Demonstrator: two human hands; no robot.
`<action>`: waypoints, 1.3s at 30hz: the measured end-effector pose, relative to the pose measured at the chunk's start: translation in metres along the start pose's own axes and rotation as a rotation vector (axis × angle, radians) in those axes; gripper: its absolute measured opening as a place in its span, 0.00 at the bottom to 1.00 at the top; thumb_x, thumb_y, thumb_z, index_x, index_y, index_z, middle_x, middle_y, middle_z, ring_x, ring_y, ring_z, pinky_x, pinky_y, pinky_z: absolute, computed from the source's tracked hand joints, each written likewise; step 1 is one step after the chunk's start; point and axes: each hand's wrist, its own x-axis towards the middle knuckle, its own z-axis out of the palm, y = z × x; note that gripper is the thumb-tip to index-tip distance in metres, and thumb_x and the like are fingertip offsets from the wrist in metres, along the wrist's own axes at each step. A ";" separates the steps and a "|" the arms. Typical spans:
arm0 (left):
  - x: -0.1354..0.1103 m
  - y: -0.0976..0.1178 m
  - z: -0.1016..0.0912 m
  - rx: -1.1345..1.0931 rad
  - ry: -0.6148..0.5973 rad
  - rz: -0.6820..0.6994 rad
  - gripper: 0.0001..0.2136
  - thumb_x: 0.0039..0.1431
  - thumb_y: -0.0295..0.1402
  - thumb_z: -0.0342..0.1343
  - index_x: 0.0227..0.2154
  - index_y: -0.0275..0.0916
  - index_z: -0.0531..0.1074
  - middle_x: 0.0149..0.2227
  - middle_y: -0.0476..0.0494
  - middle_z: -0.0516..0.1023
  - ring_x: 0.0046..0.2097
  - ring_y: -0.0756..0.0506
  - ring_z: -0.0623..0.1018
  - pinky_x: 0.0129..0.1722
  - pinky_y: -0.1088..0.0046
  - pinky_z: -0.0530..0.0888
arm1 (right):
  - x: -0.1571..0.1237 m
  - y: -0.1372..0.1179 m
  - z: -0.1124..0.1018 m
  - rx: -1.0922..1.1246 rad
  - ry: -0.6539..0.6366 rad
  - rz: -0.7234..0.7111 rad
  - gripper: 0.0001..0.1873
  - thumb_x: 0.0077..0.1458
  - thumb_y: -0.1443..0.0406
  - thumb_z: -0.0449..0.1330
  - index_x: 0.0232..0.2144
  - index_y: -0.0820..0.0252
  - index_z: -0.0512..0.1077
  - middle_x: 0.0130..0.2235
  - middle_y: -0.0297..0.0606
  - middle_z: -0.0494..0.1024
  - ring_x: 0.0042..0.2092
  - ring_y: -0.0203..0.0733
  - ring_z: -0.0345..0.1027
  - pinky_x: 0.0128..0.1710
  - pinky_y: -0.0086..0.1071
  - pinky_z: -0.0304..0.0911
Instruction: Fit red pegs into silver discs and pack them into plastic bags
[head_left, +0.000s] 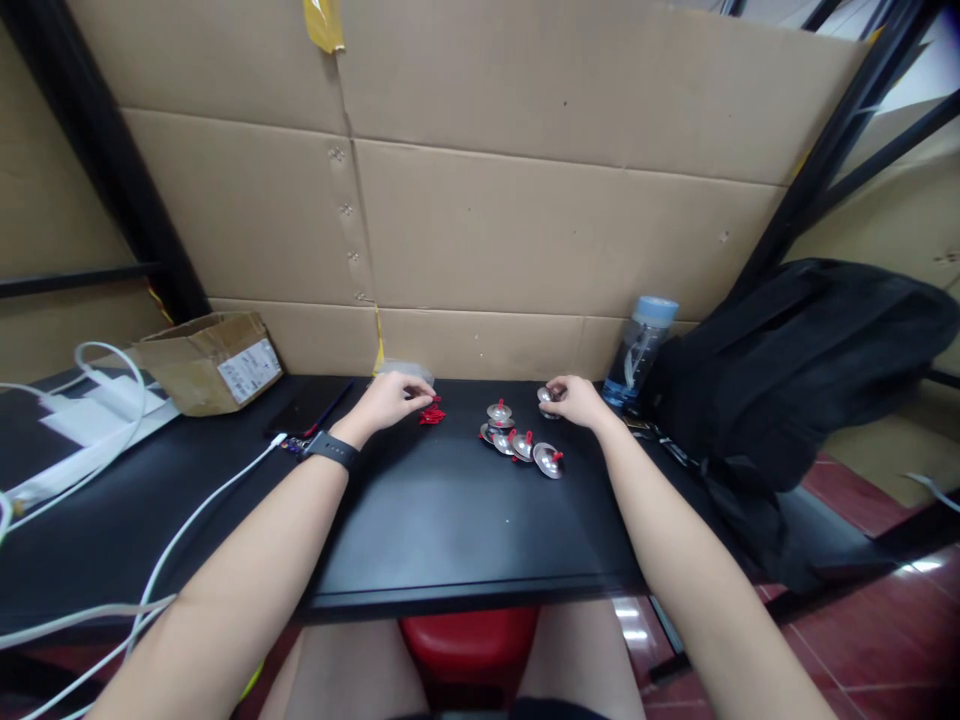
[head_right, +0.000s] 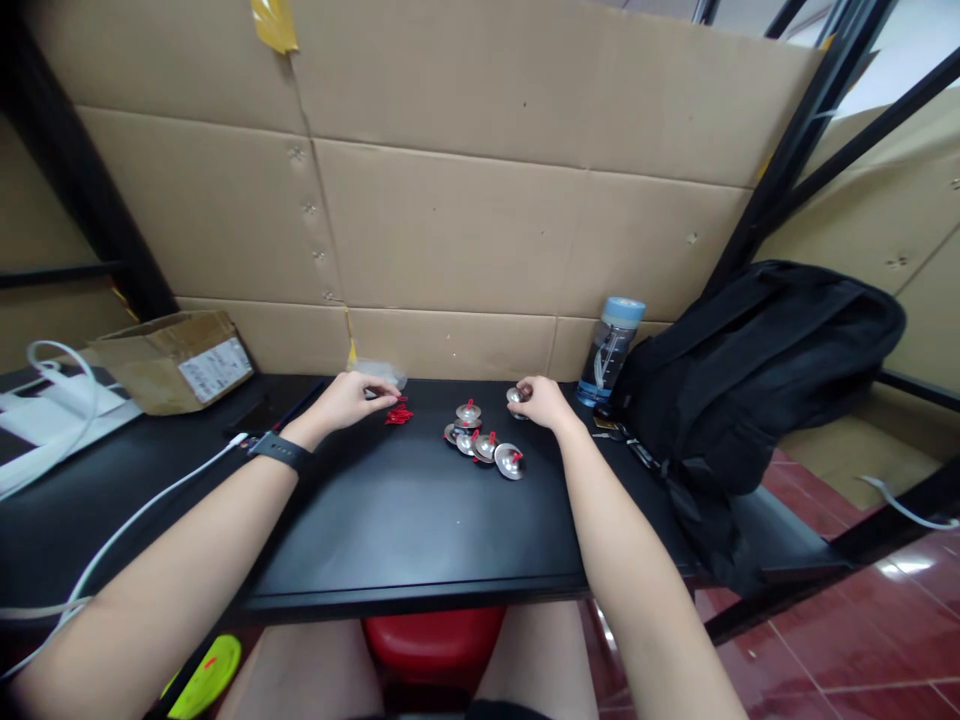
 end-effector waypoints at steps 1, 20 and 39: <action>0.000 -0.004 0.000 -0.007 -0.024 0.015 0.11 0.56 0.42 0.60 0.34 0.42 0.83 0.35 0.45 0.85 0.38 0.43 0.83 0.40 0.70 0.75 | 0.000 0.006 0.000 -0.006 -0.032 0.033 0.18 0.44 0.62 0.73 0.40 0.62 0.81 0.37 0.41 0.82 0.39 0.43 0.76 0.42 0.33 0.68; 0.001 0.004 0.016 0.093 0.079 0.090 0.10 0.58 0.35 0.55 0.37 0.43 0.82 0.38 0.45 0.85 0.39 0.43 0.82 0.42 0.70 0.75 | -0.008 -0.050 0.040 0.250 -0.238 -0.236 0.12 0.61 0.54 0.62 0.42 0.47 0.82 0.49 0.35 0.83 0.56 0.55 0.72 0.58 0.49 0.61; -0.007 0.070 0.051 -0.179 0.130 0.141 0.11 0.64 0.37 0.54 0.39 0.40 0.80 0.37 0.45 0.84 0.36 0.45 0.80 0.38 0.71 0.74 | -0.025 -0.096 0.025 1.110 -0.296 -0.145 0.19 0.47 0.57 0.72 0.41 0.57 0.82 0.50 0.41 0.79 0.49 0.46 0.76 0.51 0.37 0.70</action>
